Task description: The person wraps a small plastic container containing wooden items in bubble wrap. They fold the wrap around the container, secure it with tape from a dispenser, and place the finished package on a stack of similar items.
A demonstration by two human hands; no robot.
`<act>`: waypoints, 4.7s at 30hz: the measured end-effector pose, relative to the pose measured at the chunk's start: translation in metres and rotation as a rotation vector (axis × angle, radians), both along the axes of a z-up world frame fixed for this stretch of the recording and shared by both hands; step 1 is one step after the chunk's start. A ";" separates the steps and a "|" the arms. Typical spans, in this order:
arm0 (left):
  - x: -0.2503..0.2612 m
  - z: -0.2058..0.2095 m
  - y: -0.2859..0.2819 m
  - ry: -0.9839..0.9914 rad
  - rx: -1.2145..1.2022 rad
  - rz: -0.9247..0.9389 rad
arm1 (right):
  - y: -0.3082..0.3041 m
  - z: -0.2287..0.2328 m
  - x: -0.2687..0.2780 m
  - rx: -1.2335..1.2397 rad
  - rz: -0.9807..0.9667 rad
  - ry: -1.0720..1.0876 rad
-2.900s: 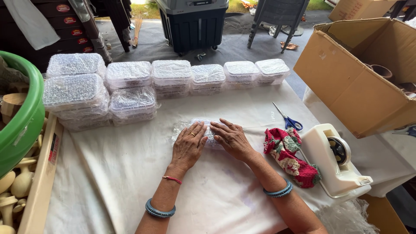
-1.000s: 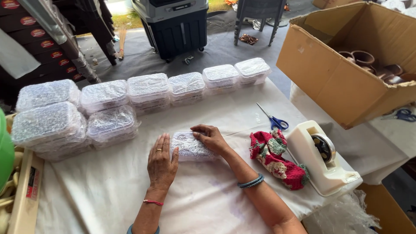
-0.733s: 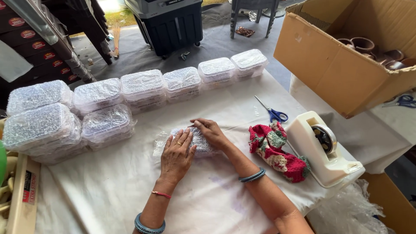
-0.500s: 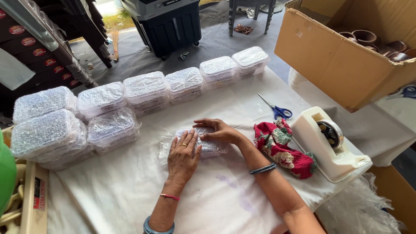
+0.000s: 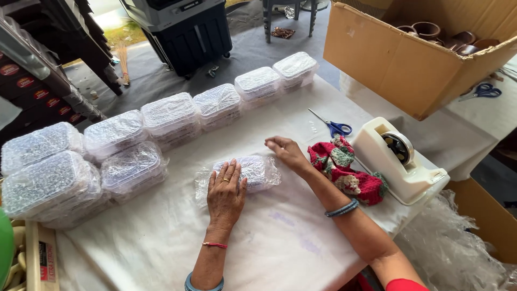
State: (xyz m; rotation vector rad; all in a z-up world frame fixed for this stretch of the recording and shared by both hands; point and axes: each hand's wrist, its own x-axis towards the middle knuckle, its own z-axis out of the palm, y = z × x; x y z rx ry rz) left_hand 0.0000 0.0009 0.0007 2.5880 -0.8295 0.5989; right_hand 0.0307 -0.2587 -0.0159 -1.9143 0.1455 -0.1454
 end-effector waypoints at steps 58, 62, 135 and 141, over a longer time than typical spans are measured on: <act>0.032 0.055 -0.023 0.748 -1.164 -0.364 | 0.030 0.021 -0.026 0.506 0.176 -0.237; 0.027 0.061 -0.022 0.809 -1.107 -0.373 | 0.042 0.046 -0.038 0.635 0.171 -0.292; 0.054 0.077 0.039 0.950 -1.148 -0.419 | 0.100 0.070 -0.036 0.184 0.078 -0.501; 0.062 0.059 0.050 1.120 -1.226 -0.568 | 0.097 0.067 -0.031 0.201 0.072 -0.493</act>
